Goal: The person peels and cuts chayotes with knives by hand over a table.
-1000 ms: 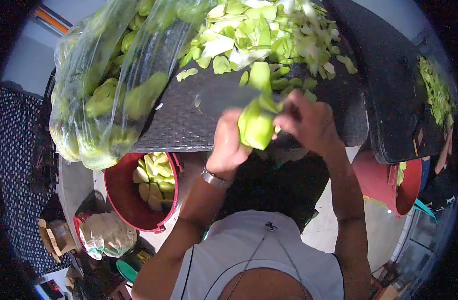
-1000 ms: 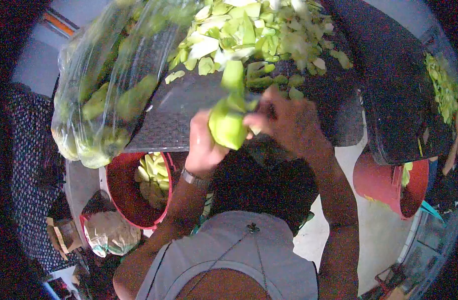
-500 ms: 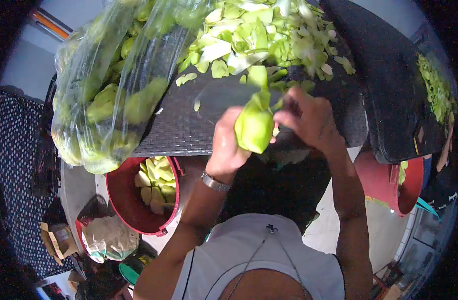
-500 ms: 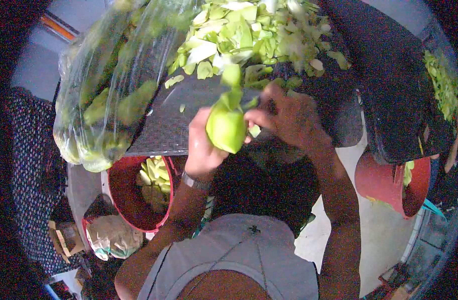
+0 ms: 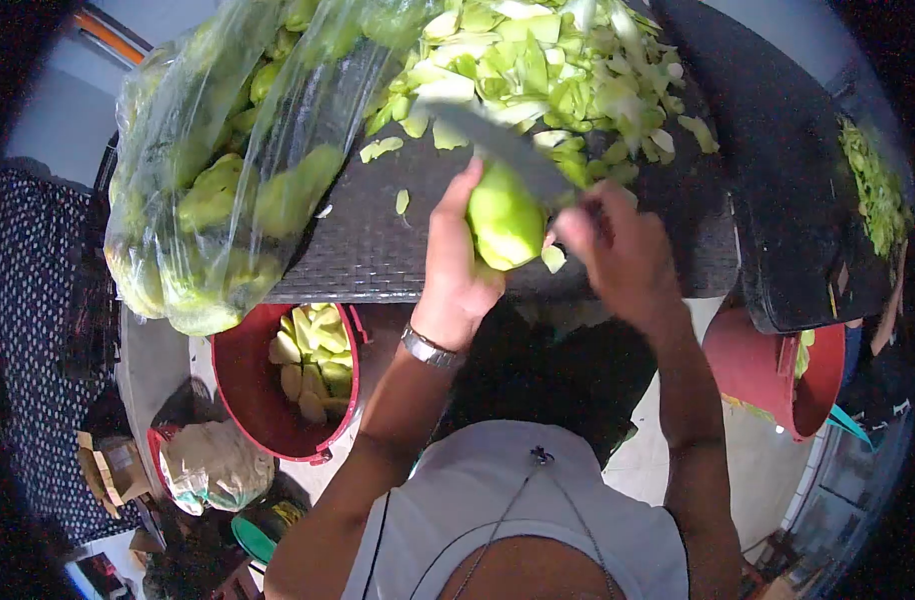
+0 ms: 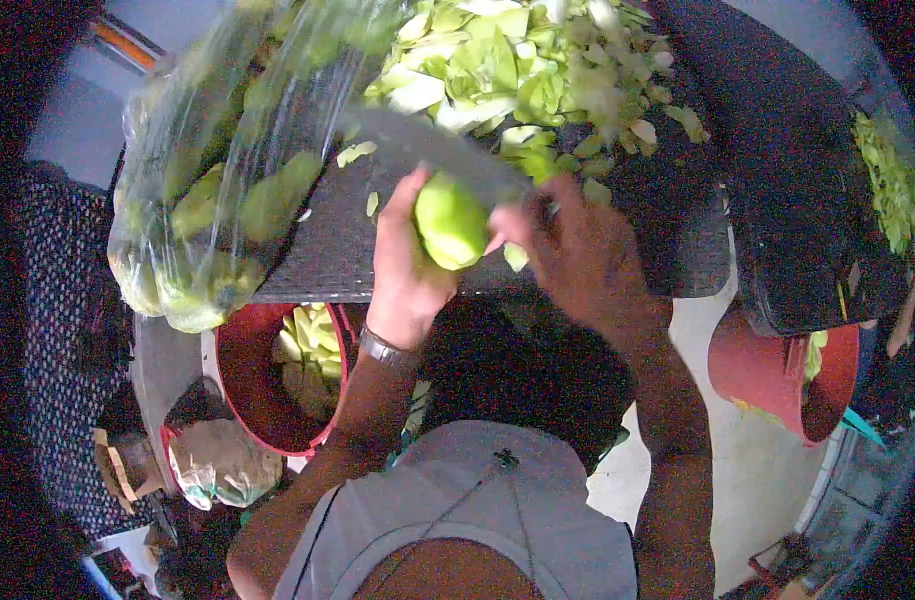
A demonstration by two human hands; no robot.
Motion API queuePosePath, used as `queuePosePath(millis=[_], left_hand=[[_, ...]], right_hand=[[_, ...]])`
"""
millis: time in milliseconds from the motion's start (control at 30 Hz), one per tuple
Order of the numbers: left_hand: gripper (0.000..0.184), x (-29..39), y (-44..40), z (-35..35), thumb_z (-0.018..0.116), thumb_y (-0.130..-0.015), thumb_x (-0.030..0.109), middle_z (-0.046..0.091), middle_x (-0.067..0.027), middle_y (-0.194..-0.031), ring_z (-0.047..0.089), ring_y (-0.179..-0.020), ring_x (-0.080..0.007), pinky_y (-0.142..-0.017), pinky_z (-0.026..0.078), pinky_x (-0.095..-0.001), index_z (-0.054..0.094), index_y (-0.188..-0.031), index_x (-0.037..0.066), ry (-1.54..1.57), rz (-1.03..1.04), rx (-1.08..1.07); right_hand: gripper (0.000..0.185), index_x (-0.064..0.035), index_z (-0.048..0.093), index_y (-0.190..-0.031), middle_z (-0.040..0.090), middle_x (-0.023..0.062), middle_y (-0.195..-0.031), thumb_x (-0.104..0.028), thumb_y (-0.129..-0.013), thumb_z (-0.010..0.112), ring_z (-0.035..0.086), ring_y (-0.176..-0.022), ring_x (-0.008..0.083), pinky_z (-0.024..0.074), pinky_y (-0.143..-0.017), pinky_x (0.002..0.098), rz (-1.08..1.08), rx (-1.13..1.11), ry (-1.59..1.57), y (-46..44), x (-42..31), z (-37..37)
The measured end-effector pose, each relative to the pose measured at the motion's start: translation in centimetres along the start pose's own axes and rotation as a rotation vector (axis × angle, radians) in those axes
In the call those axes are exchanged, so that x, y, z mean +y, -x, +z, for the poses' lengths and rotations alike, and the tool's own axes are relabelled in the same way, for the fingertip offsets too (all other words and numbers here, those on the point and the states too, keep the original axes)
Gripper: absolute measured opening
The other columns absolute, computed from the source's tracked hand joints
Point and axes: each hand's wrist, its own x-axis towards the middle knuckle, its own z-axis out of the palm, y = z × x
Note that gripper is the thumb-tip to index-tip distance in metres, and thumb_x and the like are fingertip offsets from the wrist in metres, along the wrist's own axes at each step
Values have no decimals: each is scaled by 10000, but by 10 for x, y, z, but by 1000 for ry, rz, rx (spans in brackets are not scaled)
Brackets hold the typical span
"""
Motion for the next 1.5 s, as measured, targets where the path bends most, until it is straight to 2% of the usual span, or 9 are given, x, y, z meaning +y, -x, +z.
queuePosePath(millis=[100, 333, 533, 700, 833, 933, 1133, 1433, 1500], left_hand=[[448, -3, -13, -9, 540, -1011, 481, 715, -118, -1050, 712, -918, -257, -842, 595, -422, 637, -1191, 83, 175, -73, -168], [408, -17, -16, -6, 526, -1026, 477, 666, -67, -881, 673, -774, -195, -684, 562, -354, 606, -1070, 80, -62, 163, 13], [377, -3, 2, -6, 540, -1023, 373, 703, -98, -1042, 703, -895, -260, -818, 582, -431, 595, -1244, 73, -60, 150, 33], [447, -9, -8, -6, 567, -1012, 485, 684, -60, -1017, 687, -935, -206, -817, 567, -370, 607, -1203, 82, 42, 123, 72], [448, -21, -11, -19, 594, -997, 501, 652, -47, -1003, 658, -886, -173, -793, 551, -350, 595, -1198, 101, -76, 201, -10], [387, -20, -9, -17, 594, -1008, 444, 630, -37, -972, 643, -859, -161, -784, 546, -342, 592, -1177, 96, -113, 245, 49], [443, 0, 1, -9, 524, -1028, 407, 677, -126, -1171, 677, -1047, -275, -904, 552, -476, 566, -1284, 48, -70, 210, 43], [454, -8, -10, -9, 600, -961, 461, 696, -148, -916, 704, -742, -275, -683, 612, -410, 607, -1143, 46, 95, 16, -103], [458, -11, -14, -12, 605, -957, 467, 695, -151, -867, 702, -694, -276, -634, 610, -388, 610, -1122, 40, 105, -20, -126]], right_hand=[[491, -44, 537, -939, 640, 93, -650, -427, -828, 823, 705, -622, 311, 528, -549, 403, -123, -156, 140, 25, -16, 8], [531, -65, 546, -946, 652, 72, -649, -482, -788, 835, 692, -586, 302, 536, -544, 413, -314, -26, 321, 27, -7, 16], [565, -75, 598, -960, 698, 128, -719, -608, -838, 741, 715, -666, 373, 563, -601, 480, 179, -21, 184, -7, 20, -16], [589, -88, 561, -973, 680, 114, -681, -631, -830, 736, 717, -649, 358, 569, -594, 484, -39, -216, 176, 23, -13, 0], [652, -105, 540, -988, 664, 73, -659, -692, -781, 735, 698, -571, 331, 563, -537, 471, -233, -79, 279, 29, 0, 23], [471, -78, 539, -938, 649, 54, -656, -463, -844, 795, 701, -609, 302, 536, -542, 411, -226, -90, 299, 26, -5, 11], [559, -55, 596, -957, 687, 155, -727, -595, -871, 715, 719, -740, 396, 562, -680, 483, 288, -18, 133, 8, 10, -21], [794, -55, 598, -1136, 657, 65, -647, -718, -729, 760, 700, -570, 294, 563, -526, 429, -232, -41, 250, 40, -5, 19], [656, -67, 571, -1035, 643, 51, -627, -600, -741, 815, 688, -558, 280, 542, -519, 412, -277, -29, 277, 38, -8, 17]])
